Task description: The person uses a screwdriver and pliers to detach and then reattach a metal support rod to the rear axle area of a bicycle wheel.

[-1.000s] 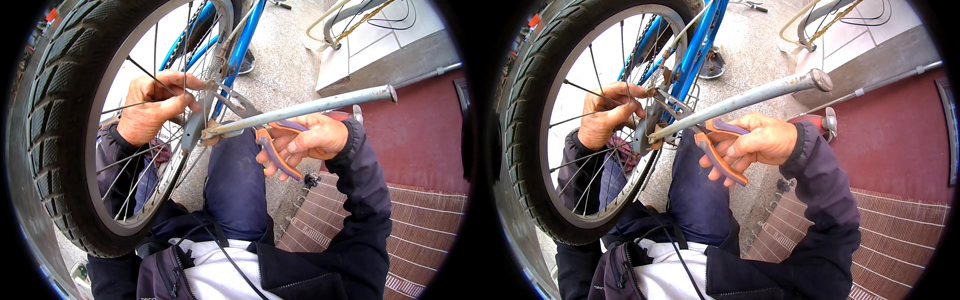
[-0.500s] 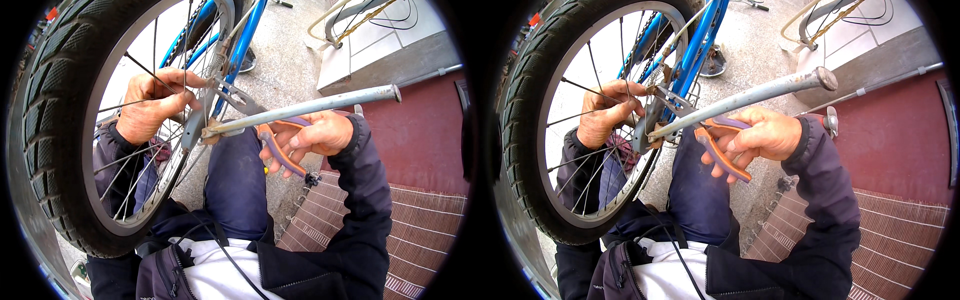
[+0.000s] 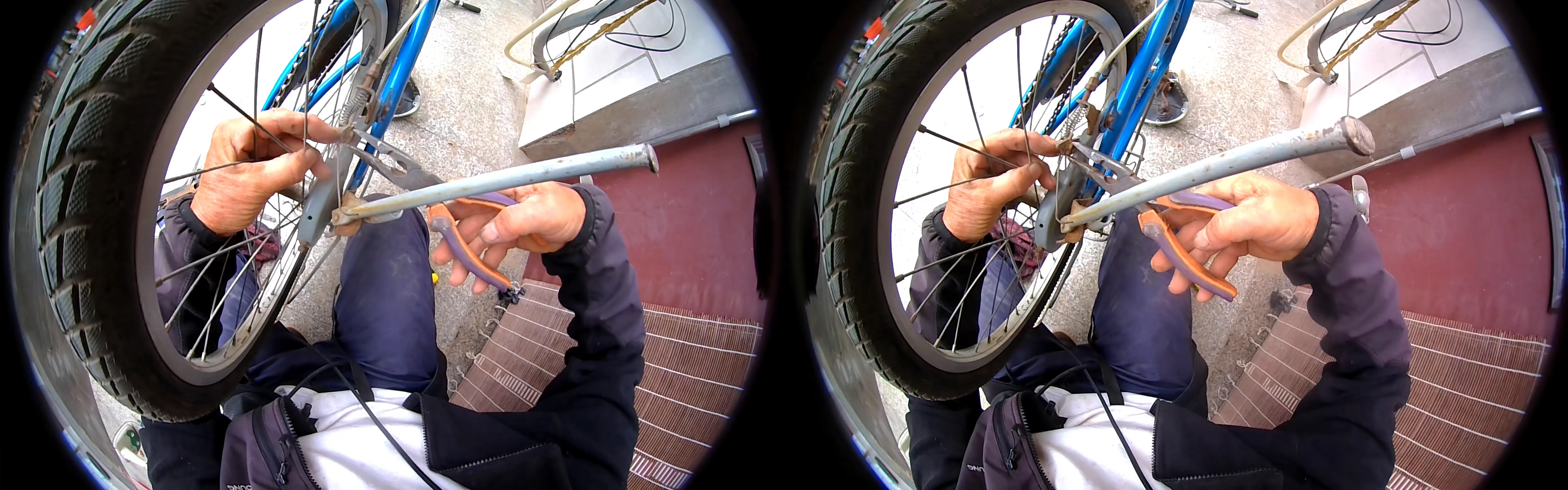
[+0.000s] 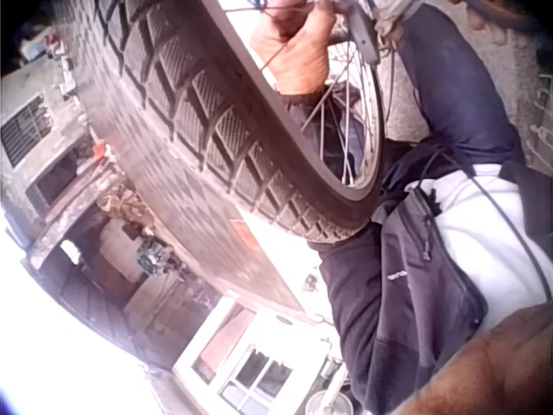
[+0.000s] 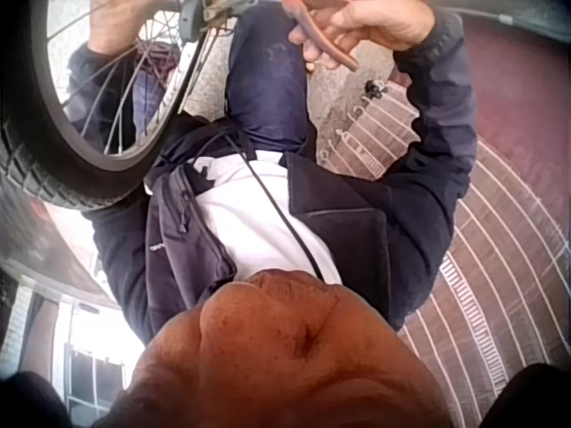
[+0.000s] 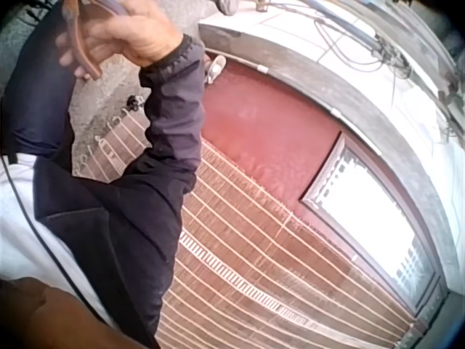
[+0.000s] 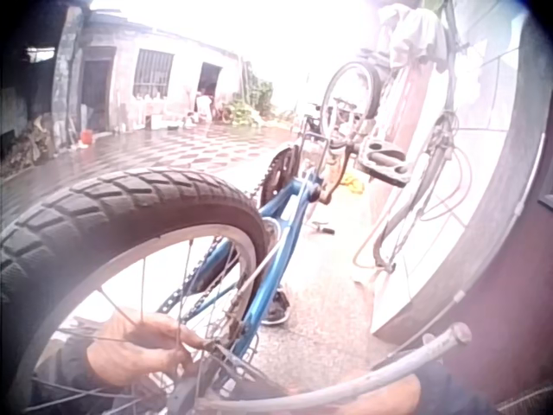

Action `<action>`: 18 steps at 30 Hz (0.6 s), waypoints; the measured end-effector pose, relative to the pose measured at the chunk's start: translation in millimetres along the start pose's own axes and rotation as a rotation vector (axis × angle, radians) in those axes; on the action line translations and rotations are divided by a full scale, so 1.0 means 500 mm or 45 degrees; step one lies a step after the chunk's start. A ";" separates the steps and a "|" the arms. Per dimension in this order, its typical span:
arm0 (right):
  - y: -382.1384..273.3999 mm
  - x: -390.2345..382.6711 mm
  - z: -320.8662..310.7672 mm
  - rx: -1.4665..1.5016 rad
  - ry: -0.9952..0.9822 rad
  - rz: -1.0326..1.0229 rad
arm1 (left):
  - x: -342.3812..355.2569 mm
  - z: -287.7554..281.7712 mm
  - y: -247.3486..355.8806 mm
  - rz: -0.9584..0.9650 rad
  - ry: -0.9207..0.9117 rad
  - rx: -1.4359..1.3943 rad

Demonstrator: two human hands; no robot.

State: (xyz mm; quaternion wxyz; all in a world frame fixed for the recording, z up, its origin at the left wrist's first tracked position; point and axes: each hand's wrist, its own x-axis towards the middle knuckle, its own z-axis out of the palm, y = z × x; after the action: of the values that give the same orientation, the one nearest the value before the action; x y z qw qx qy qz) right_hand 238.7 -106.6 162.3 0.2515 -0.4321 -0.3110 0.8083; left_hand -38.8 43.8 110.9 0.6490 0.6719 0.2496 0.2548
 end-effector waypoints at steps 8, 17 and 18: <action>-0.012 0.001 -0.006 0.025 -0.005 0.041 | -0.001 0.007 0.013 -0.011 0.017 -0.004; -0.019 0.000 -0.004 0.013 0.023 0.040 | 0.000 0.007 0.005 0.014 0.029 -0.054; -0.012 0.003 -0.006 0.045 0.017 0.028 | 0.001 0.007 0.006 0.003 0.021 -0.043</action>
State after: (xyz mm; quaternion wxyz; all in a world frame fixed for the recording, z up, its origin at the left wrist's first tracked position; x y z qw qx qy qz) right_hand 241.3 -100.9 164.5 0.2524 -0.4363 -0.2904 0.8134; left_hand -36.2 41.4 113.7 0.6580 0.6590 0.2499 0.2653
